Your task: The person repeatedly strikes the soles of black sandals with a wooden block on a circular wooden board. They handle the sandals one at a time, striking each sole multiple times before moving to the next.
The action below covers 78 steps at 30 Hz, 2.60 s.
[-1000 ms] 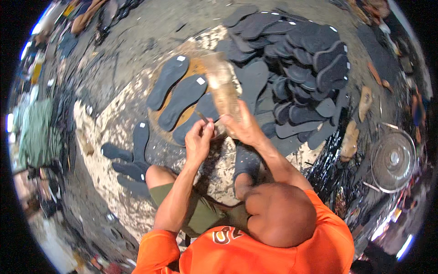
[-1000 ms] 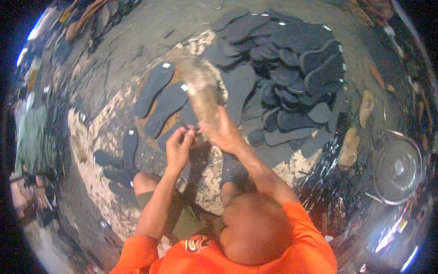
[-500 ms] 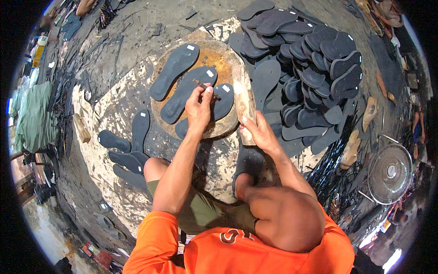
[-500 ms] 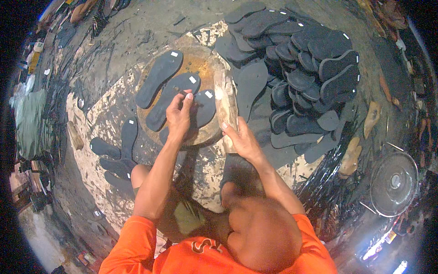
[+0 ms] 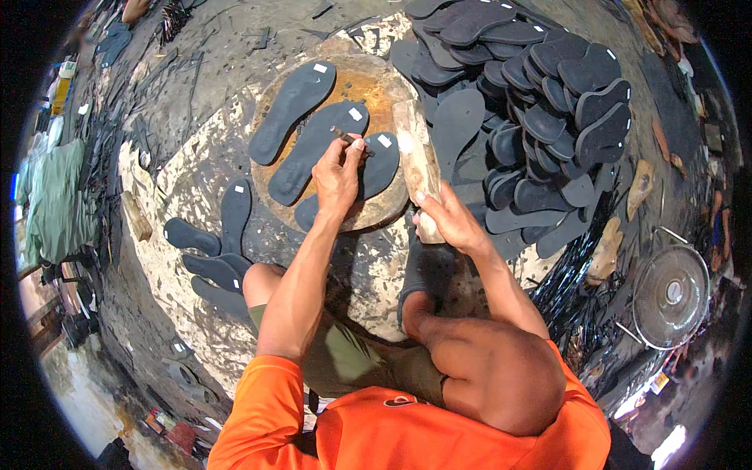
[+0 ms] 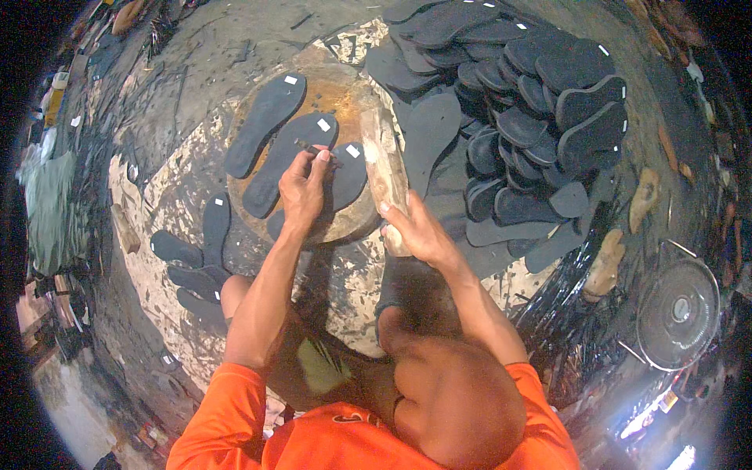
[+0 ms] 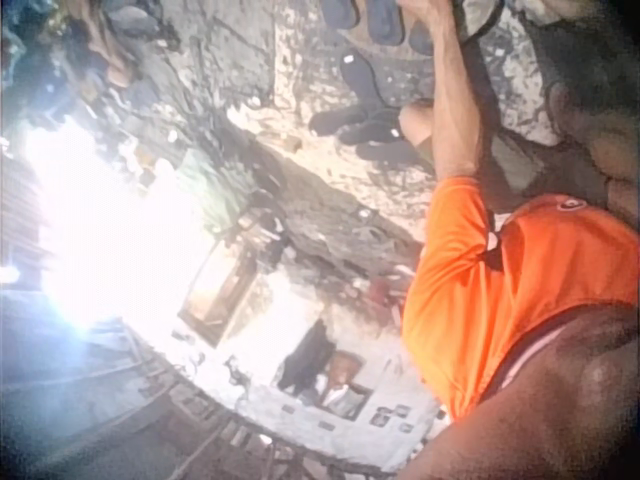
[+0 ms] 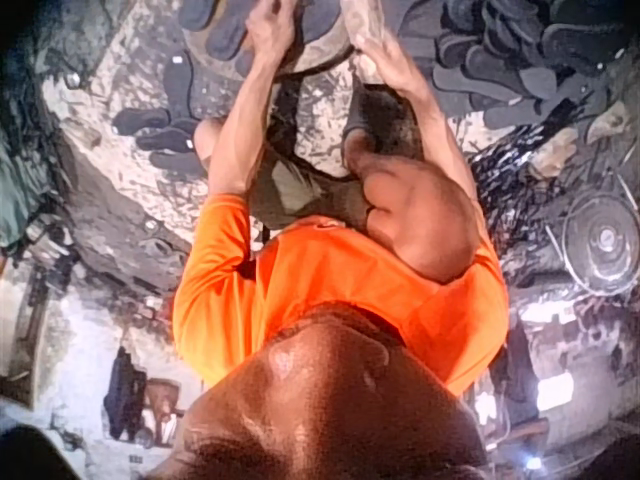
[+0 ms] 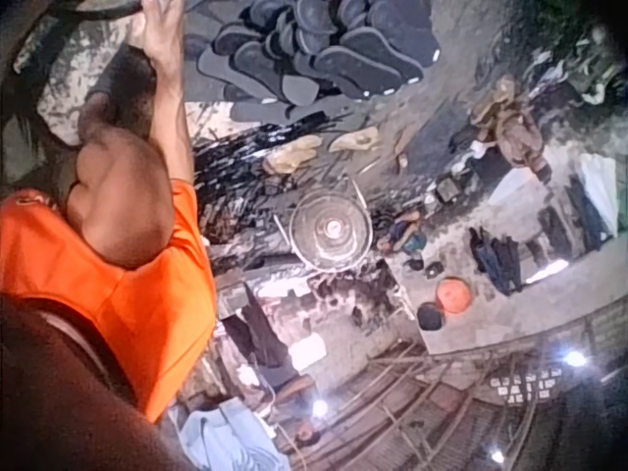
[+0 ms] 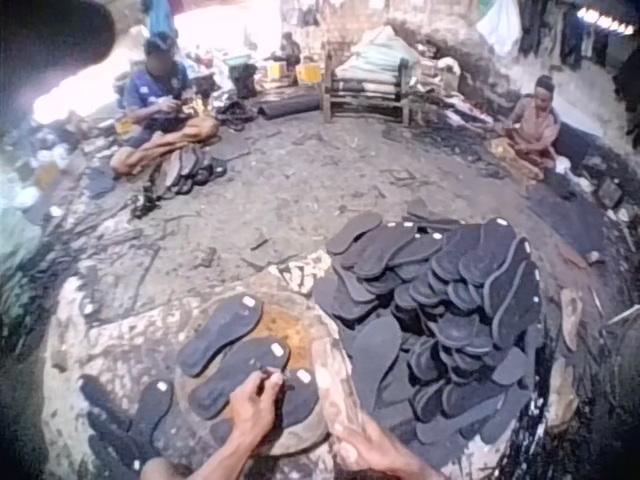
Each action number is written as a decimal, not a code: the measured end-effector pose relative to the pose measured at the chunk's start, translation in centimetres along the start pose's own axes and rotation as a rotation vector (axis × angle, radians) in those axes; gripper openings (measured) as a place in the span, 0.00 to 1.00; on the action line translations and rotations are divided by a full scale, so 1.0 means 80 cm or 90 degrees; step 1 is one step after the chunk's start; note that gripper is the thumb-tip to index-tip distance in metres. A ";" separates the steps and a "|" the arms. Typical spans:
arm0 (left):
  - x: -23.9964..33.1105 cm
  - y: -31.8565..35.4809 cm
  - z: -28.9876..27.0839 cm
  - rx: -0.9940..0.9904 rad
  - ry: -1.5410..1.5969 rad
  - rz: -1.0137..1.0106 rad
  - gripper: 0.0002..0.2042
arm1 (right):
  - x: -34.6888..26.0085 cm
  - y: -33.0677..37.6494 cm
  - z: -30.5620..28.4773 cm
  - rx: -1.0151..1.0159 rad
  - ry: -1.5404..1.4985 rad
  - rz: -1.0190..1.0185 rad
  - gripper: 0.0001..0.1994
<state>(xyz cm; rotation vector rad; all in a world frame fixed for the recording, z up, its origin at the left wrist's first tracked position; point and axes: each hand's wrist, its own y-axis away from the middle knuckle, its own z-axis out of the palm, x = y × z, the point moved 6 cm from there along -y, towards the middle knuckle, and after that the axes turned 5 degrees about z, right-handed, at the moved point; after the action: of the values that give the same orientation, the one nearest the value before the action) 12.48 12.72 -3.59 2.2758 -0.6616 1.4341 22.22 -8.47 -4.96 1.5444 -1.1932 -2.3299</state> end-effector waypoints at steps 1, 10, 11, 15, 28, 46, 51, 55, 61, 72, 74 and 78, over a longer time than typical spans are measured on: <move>0.002 0.001 0.001 0.000 -0.011 -0.001 0.13 | -0.001 0.001 -0.001 0.005 0.009 -0.002 0.22; 0.024 0.018 0.006 0.068 -0.084 0.286 0.08 | -0.275 0.143 0.035 0.077 0.046 -0.435 0.25; 0.025 0.018 0.005 0.070 -0.092 0.299 0.08 | -0.293 0.169 0.041 0.104 0.016 -0.544 0.26; 0.019 0.026 0.020 0.070 -0.096 0.336 0.11 | -0.163 0.105 0.019 0.144 0.399 -0.544 0.26; -0.005 -0.056 -0.055 0.118 0.048 0.035 0.12 | -0.017 0.015 0.011 -0.100 0.092 0.134 0.29; -0.004 -0.068 -0.041 0.073 -0.080 0.229 0.09 | -0.360 0.137 0.059 0.046 0.033 -0.384 0.45; 0.011 -0.068 -0.033 0.084 -0.125 0.334 0.06 | -0.277 0.065 0.077 -0.041 0.195 -0.643 0.46; -0.006 -0.055 -0.029 0.077 -0.186 0.389 0.04 | -0.131 -0.058 0.040 -0.075 0.524 -0.073 0.32; -0.028 -0.063 -0.044 0.164 0.138 0.115 0.10 | -0.070 -0.079 0.021 -0.146 0.210 0.055 0.24; -0.034 -0.178 -0.074 0.155 0.021 0.067 0.13 | -0.073 -0.064 0.031 -0.158 0.123 0.104 0.24; -0.036 -0.176 -0.073 0.157 0.000 0.074 0.13 | -0.074 -0.064 0.035 -0.155 0.106 0.115 0.23; -0.013 -0.177 -0.066 0.179 -0.109 0.185 0.13 | -0.127 -0.045 0.041 -0.167 0.080 0.060 0.20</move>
<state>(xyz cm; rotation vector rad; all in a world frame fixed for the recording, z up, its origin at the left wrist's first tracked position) 16.21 27.38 -3.19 2.6280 -0.9267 1.5570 25.59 0.63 0.70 1.4848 -0.8720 -2.1888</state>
